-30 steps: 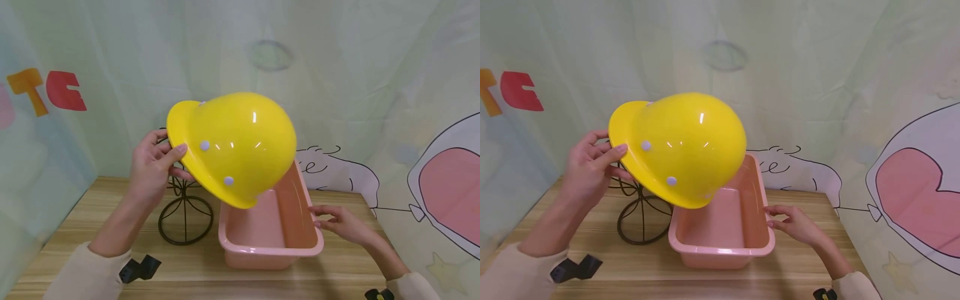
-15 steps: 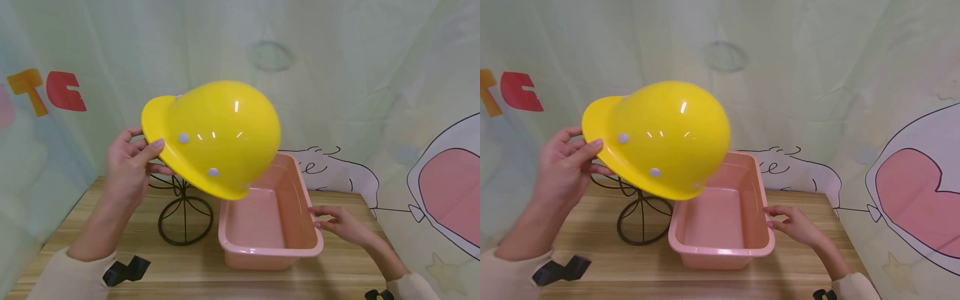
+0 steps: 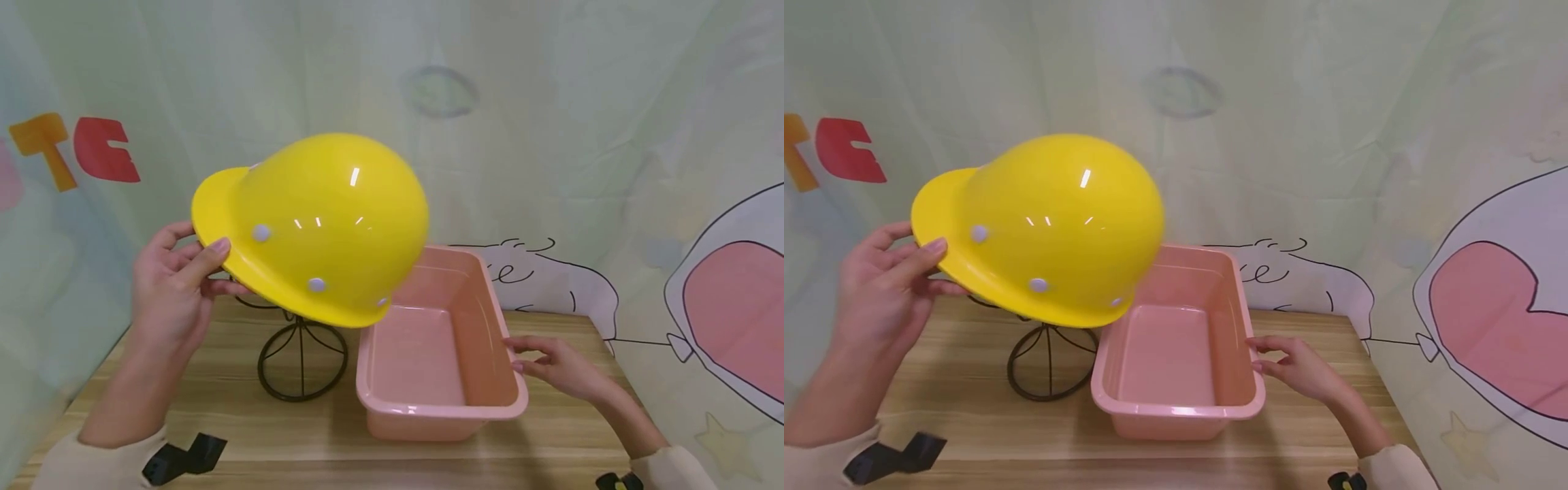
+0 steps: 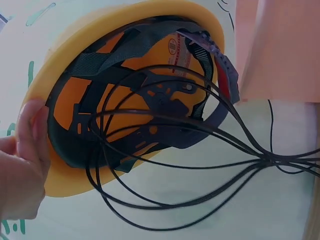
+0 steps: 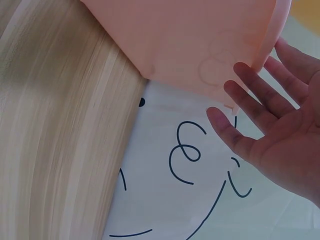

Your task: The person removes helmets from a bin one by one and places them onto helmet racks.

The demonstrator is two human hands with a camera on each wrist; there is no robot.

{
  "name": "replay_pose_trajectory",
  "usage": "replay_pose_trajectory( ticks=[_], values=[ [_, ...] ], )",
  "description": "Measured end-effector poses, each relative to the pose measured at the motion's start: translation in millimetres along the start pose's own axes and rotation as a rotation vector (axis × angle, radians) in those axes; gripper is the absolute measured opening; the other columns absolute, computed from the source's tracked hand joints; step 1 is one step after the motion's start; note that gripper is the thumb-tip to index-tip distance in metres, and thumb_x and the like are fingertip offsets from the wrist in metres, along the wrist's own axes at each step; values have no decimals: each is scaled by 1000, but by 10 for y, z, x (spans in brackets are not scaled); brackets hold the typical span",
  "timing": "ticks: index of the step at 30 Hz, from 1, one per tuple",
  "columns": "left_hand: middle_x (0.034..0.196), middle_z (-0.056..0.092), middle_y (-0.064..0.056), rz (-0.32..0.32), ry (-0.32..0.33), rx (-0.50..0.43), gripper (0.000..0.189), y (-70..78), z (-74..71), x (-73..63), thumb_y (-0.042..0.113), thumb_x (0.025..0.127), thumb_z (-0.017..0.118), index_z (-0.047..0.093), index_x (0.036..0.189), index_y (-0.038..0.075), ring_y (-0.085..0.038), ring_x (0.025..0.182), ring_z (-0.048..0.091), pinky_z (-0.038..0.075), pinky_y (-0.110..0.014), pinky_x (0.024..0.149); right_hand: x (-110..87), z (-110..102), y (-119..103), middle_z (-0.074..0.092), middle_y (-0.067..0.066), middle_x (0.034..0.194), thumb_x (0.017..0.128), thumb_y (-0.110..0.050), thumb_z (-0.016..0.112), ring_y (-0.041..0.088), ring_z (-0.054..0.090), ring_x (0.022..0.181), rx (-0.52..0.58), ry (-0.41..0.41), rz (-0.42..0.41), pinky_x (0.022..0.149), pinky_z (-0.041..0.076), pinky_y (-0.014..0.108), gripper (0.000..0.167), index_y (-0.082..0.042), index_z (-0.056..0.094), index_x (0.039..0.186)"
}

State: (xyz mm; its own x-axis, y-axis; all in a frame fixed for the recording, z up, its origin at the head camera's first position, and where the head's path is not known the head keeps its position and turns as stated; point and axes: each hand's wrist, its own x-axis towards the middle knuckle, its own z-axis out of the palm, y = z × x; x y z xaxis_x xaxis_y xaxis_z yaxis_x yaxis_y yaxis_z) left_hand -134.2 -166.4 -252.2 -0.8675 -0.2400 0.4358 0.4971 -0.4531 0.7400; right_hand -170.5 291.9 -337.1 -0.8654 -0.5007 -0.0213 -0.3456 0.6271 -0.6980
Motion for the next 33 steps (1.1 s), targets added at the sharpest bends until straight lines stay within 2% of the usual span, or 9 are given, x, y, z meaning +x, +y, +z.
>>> replay_pose_trajectory(
  ticks=[13,20,27,33],
  values=[
    [91,67,-18,-20,67,-100,27,-15,-230,-84,-12,85,53,47,111,-8,-27,70,67,53,-33,49,2,8,5,58,18,117,85,-20,65,34,53,105,4,11,7,71,53,24,42,-2,56,123],
    [91,67,-20,-5,74,-135,26,-48,-323,-125,-13,86,51,47,111,-10,-28,70,67,53,-33,49,5,3,-1,57,18,117,86,-20,64,34,53,105,6,9,5,71,53,23,42,-2,56,123],
    [91,67,-21,-37,73,-182,26,-94,-427,-168,-14,87,49,48,112,-9,-30,72,67,54,-36,51,6,4,9,58,17,117,85,-20,65,34,53,105,-13,11,0,71,53,24,42,-2,57,122],
    [89,66,-21,-49,103,-231,25,-146,-518,-200,-15,87,47,47,111,-9,-30,70,67,54,-36,51,13,0,17,58,17,117,85,-22,65,34,53,106,-29,6,0,72,53,23,42,-3,57,122]
  ],
)
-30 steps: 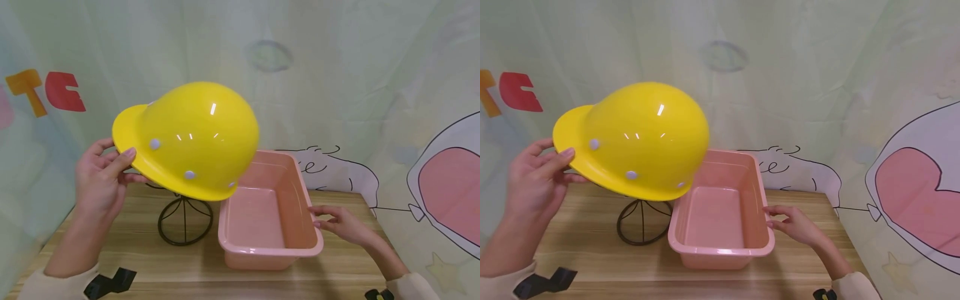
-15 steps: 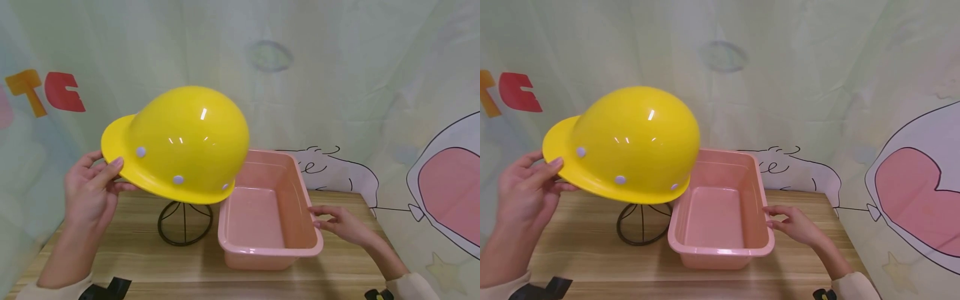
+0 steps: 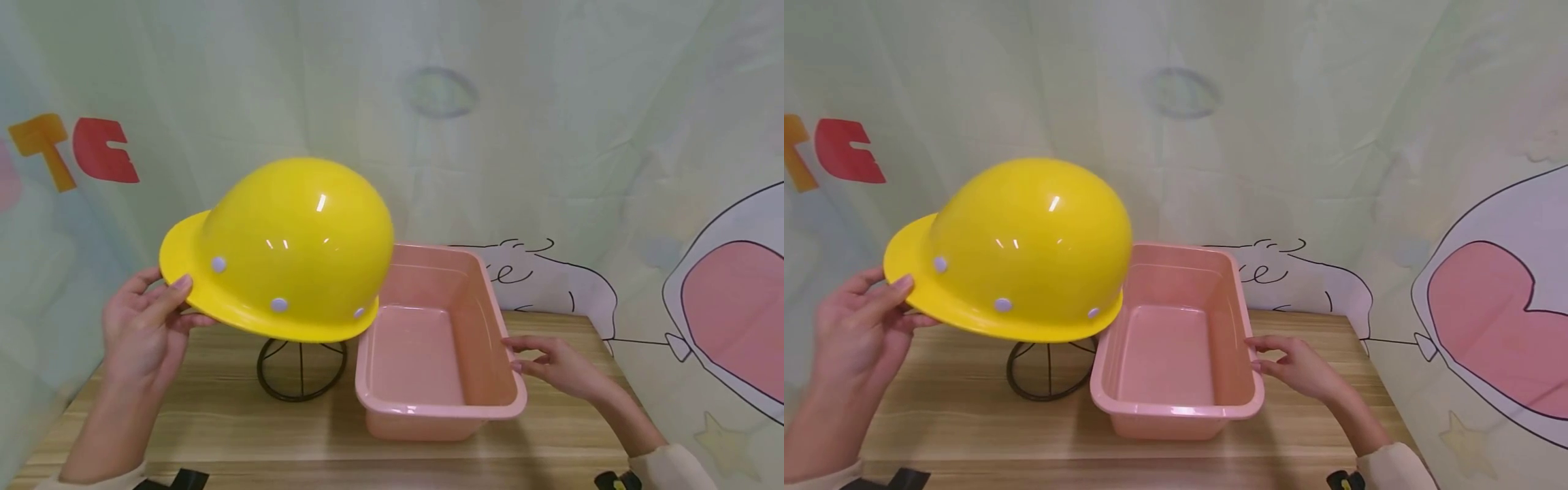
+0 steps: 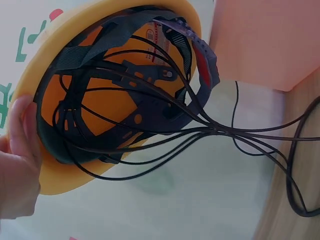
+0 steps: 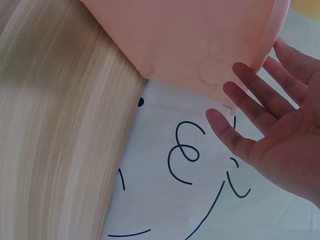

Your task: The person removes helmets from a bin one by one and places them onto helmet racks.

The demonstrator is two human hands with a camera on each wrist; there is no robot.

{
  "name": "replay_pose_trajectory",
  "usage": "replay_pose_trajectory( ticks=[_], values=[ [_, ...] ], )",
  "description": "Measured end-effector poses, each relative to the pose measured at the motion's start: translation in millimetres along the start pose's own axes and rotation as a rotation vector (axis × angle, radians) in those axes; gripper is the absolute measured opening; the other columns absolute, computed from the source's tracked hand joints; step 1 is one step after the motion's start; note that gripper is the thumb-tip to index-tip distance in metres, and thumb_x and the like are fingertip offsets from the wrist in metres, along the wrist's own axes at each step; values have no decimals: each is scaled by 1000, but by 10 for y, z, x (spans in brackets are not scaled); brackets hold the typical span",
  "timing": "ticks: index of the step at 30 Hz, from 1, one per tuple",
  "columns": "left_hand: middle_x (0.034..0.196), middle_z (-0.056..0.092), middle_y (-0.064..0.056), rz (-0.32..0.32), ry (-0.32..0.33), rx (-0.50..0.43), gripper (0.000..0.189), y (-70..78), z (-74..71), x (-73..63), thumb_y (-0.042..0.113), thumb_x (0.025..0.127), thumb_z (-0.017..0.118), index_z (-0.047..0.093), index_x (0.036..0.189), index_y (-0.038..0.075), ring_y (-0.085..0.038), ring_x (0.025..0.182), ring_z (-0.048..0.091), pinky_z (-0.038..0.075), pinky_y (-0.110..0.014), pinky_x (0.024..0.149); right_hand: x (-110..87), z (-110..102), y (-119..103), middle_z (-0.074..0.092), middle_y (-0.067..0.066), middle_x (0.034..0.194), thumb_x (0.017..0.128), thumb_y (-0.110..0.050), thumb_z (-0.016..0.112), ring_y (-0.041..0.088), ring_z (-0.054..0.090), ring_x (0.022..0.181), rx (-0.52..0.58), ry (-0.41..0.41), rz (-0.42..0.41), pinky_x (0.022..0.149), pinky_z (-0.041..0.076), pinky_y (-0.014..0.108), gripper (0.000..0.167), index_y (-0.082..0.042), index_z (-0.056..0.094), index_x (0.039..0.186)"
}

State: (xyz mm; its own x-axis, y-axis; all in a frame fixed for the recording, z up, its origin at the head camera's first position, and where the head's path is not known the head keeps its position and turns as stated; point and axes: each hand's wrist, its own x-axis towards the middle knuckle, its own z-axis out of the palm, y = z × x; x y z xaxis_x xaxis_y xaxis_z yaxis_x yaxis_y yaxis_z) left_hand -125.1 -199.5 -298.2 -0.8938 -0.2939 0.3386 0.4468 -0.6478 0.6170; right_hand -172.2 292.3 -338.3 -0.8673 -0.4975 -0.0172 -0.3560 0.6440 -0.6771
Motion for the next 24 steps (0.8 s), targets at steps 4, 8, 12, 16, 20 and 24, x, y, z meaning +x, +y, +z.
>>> replay_pose_trajectory(
  ticks=[4,8,12,16,20,24],
  values=[
    [88,66,-23,0,10,-52,24,-15,-66,-14,-16,87,45,45,111,-9,-31,70,66,54,-38,51,5,0,3,58,16,117,85,-21,65,33,53,106,-3,2,-8,72,53,23,42,-3,57,122],
    [87,66,-23,7,12,-63,24,-30,-111,-29,-17,88,44,46,111,-10,-31,69,66,54,-37,50,8,0,5,59,16,117,85,-21,65,33,54,105,-14,7,-19,72,53,23,42,-2,57,122],
    [88,66,-23,7,12,-65,24,-46,-147,-39,-16,88,43,47,111,-10,-31,71,67,54,-37,50,6,-3,6,59,16,116,85,-23,65,33,54,105,-21,8,-20,72,53,23,43,-3,57,122],
    [88,66,-23,3,5,-82,23,-69,-184,-46,-17,88,42,47,110,-11,-30,70,66,54,-37,50,7,-1,6,59,16,117,85,-22,65,33,54,105,-12,5,-19,72,53,23,42,-3,57,122],
    [86,66,-22,-3,-12,-88,21,-91,-224,-60,-16,89,41,48,109,-12,-29,67,65,55,-36,51,2,-2,-4,58,16,117,85,-22,64,34,53,106,-11,0,-12,73,52,22,42,-3,57,122],
    [91,65,-22,-22,-36,-97,22,-105,-269,-74,-15,90,40,49,110,-12,-29,70,65,55,-36,54,-5,-4,-15,58,16,118,86,-22,64,35,52,108,-12,-2,-3,73,52,23,42,-4,56,123]
  ],
)
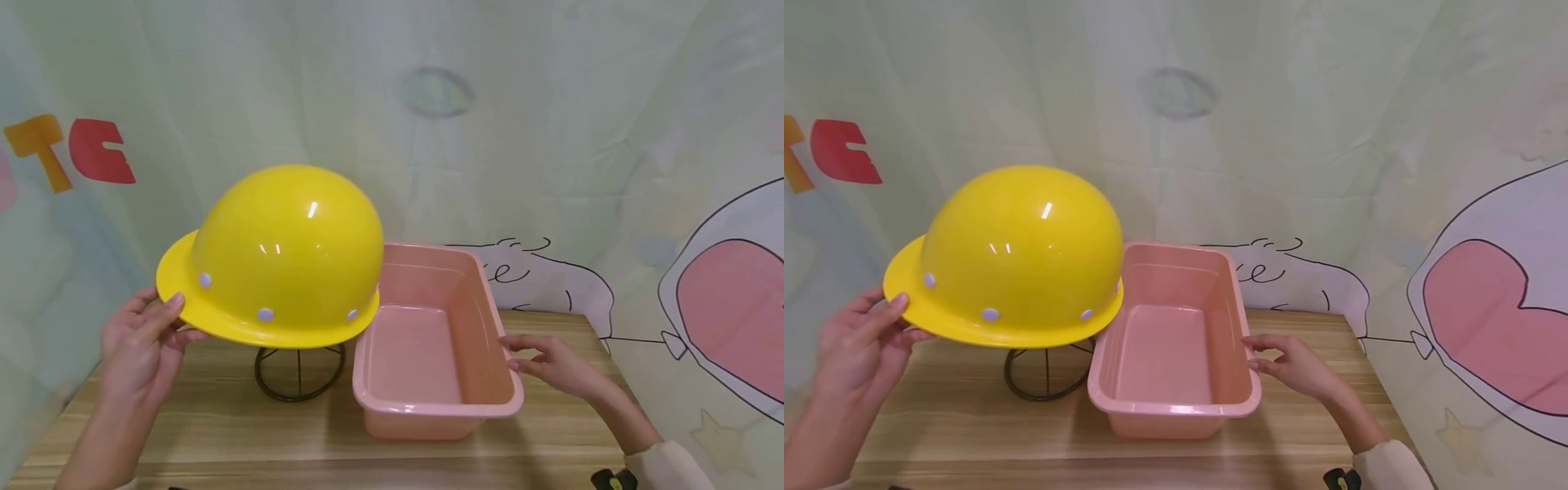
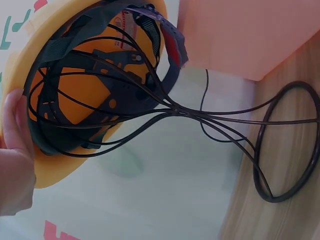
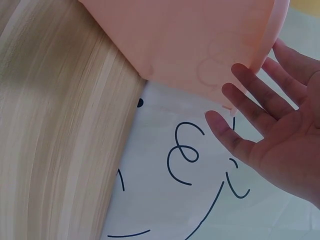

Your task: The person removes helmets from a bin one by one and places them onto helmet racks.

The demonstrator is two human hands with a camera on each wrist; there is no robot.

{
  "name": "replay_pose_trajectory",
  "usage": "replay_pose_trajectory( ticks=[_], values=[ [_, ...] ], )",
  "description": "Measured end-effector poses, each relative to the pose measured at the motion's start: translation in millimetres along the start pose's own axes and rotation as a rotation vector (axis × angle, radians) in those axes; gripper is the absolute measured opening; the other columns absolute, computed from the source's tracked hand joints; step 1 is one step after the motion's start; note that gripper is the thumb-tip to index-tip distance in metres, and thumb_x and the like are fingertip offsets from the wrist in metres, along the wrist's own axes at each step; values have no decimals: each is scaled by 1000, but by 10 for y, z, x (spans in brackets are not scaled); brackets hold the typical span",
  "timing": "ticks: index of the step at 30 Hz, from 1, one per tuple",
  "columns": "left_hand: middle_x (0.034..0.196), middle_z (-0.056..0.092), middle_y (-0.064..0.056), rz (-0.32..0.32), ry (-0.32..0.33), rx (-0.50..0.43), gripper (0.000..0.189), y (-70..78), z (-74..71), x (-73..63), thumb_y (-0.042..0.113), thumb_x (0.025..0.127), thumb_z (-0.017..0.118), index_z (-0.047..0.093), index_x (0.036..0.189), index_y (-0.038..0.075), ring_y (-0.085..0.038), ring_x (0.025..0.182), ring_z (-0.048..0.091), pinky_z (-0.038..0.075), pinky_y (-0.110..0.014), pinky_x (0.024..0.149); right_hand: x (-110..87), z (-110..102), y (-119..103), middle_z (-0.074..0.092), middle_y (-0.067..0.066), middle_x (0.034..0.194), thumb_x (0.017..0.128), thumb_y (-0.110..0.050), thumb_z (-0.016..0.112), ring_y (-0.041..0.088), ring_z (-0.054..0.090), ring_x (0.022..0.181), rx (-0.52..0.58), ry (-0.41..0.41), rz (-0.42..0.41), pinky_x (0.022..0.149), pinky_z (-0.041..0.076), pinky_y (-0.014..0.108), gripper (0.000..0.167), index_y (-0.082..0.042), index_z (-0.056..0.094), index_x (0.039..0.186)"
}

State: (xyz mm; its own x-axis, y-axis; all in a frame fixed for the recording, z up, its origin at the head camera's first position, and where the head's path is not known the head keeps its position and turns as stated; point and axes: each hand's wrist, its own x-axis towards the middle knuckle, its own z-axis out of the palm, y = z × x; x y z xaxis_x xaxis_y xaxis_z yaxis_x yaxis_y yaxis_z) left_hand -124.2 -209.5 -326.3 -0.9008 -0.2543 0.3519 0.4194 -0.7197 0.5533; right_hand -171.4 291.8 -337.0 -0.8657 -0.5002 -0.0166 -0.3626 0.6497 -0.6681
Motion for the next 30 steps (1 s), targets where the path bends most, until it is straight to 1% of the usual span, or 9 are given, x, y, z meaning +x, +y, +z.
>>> replay_pose_trajectory(
  ticks=[5,11,14,18,19,21,25,27,30],
  values=[
    [92,64,-21,-23,-14,1,23,-3,-45,-3,-15,90,39,49,110,-11,-29,72,65,55,-37,55,5,-2,-3,58,14,119,86,-24,64,35,52,108,-13,-3,14,74,52,25,42,-6,57,123],
    [96,62,-21,-77,-32,-4,25,7,-86,16,-15,90,39,50,112,-9,-29,76,66,55,-38,58,6,-5,-2,58,15,119,86,-22,64,33,53,108,-6,-5,17,73,52,24,42,-5,57,123],
    [98,64,-19,-103,-22,7,29,16,-99,19,-15,90,40,40,117,-6,-29,76,66,55,-38,57,3,-3,-3,58,15,119,86,-22,64,33,53,108,-10,-3,15,73,52,23,42,-4,57,123],
    [93,66,-20,-119,-20,16,49,24,-96,28,-17,89,40,23,127,9,-31,73,66,55,-40,56,1,-1,-3,58,15,119,86,-22,64,34,53,107,-18,-2,14,73,53,25,42,-5,57,123],
    [92,67,-20,-119,-29,20,52,25,-96,29,-17,89,40,21,128,12,-32,72,66,55,-40,56,1,-1,-1,58,15,119,86,-22,64,34,53,107,-18,-1,12,74,53,26,42,-4,57,123],
    [94,66,-18,-125,-42,42,53,30,-101,31,-16,89,39,24,130,15,-31,73,66,55,-40,57,0,0,1,58,15,119,86,-22,64,34,53,107,-15,-1,9,74,53,27,42,-4,57,123],
    [98,66,-13,-164,-26,129,44,52,-118,19,-12,91,42,38,128,12,-28,73,67,55,-38,59,1,1,7,57,16,120,86,-22,64,34,52,108,-10,-3,9,74,52,26,42,-4,56,123],
    [96,67,-11,-186,-6,184,42,67,-120,15,-10,91,45,42,127,11,-26,71,67,56,-35,59,2,1,10,57,16,120,86,-22,64,34,52,108,-8,-5,10,74,52,25,42,-5,56,124],
    [86,69,-12,-194,6,255,43,82,-109,13,-8,90,47,42,127,12,-23,67,67,56,-32,58,2,1,13,57,16,120,86,-21,64,34,53,108,-5,-4,7,74,52,26,42,-4,56,124]
  ],
)
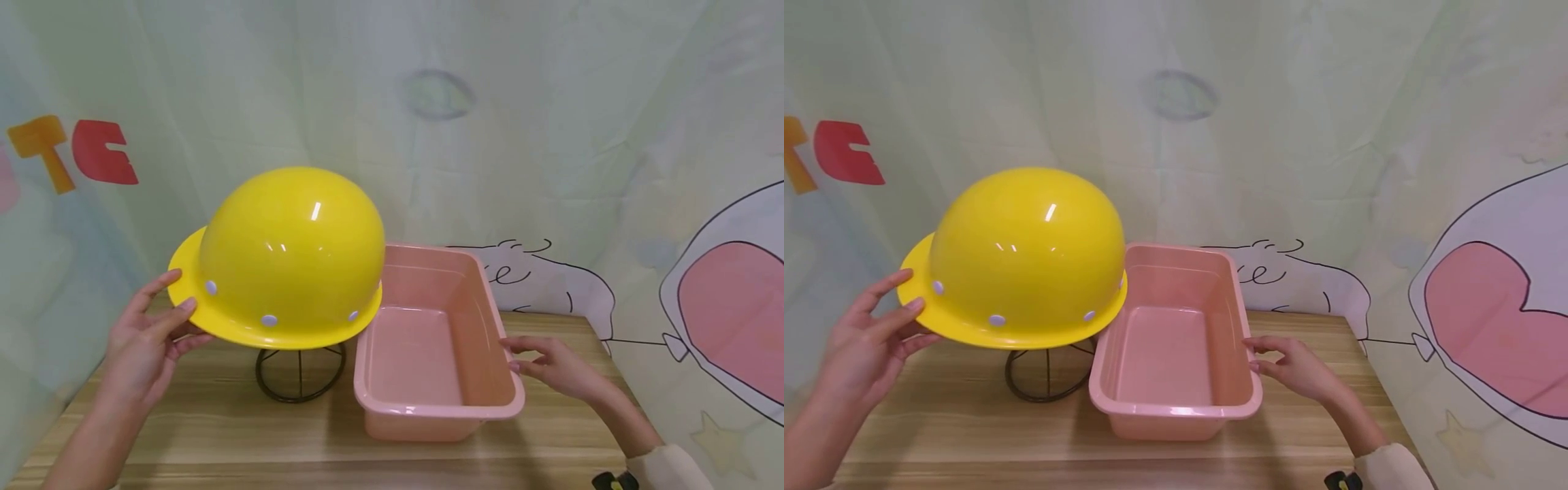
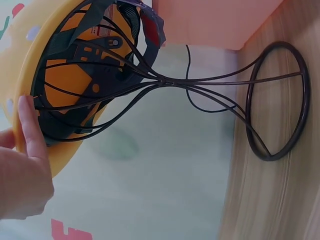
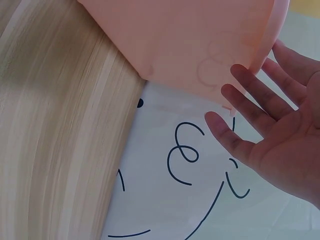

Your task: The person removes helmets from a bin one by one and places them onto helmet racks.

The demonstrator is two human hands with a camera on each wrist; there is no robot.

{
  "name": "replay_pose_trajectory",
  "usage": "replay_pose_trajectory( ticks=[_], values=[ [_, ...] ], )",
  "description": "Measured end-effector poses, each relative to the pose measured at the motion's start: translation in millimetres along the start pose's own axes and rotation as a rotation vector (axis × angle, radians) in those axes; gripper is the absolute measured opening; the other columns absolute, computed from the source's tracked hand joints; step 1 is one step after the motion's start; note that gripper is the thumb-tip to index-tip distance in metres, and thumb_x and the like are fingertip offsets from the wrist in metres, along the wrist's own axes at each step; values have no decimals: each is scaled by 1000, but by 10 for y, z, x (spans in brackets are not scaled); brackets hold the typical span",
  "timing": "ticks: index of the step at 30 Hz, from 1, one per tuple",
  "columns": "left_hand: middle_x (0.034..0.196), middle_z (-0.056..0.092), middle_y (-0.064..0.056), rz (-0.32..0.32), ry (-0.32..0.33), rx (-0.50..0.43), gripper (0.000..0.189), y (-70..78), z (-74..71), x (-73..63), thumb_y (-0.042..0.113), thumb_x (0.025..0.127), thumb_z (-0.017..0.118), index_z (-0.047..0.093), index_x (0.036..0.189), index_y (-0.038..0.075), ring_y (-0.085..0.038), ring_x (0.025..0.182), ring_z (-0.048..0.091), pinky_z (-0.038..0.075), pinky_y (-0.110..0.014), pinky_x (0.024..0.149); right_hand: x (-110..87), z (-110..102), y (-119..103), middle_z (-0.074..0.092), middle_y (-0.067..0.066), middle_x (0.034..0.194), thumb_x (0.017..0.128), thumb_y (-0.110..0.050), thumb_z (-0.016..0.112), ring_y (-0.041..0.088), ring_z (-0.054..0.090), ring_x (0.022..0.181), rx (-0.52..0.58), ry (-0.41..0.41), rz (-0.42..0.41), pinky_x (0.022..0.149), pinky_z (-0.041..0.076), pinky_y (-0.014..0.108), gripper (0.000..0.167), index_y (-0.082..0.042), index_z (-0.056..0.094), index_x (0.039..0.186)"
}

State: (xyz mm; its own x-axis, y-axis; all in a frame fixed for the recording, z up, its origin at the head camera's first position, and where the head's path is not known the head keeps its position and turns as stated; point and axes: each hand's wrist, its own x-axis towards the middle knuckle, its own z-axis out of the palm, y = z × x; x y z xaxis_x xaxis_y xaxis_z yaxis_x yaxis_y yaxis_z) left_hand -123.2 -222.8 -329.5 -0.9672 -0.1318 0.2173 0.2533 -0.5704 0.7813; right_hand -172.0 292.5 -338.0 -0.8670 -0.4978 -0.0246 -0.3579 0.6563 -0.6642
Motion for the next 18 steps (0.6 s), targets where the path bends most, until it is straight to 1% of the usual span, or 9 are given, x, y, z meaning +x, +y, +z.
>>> replay_pose_trajectory(
  ticks=[3,10,13,18],
  values=[
    [84,69,-11,5,2,32,44,7,5,2,-9,90,48,41,128,11,-23,66,66,56,-31,57,0,5,3,57,16,119,86,-21,64,34,53,107,0,5,-7,74,53,27,42,-4,56,123],
    [79,68,-12,19,9,64,44,2,8,15,-11,88,49,40,127,9,-23,63,66,56,-32,56,-7,13,1,58,15,118,86,-21,64,33,53,106,2,12,-11,74,53,28,42,-3,56,123],
    [80,68,-11,5,18,90,45,3,-6,19,-10,88,51,40,126,10,-23,63,66,56,-32,56,-9,14,-5,58,16,118,86,-21,64,34,53,107,3,15,-3,74,53,30,42,-3,56,123],
    [83,69,-10,-42,24,135,47,0,-54,17,-5,87,56,38,128,11,-22,65,66,56,-31,58,-9,11,-11,57,16,119,86,-22,64,34,53,107,4,15,7,74,53,30,42,-4,56,123]
  ],
)
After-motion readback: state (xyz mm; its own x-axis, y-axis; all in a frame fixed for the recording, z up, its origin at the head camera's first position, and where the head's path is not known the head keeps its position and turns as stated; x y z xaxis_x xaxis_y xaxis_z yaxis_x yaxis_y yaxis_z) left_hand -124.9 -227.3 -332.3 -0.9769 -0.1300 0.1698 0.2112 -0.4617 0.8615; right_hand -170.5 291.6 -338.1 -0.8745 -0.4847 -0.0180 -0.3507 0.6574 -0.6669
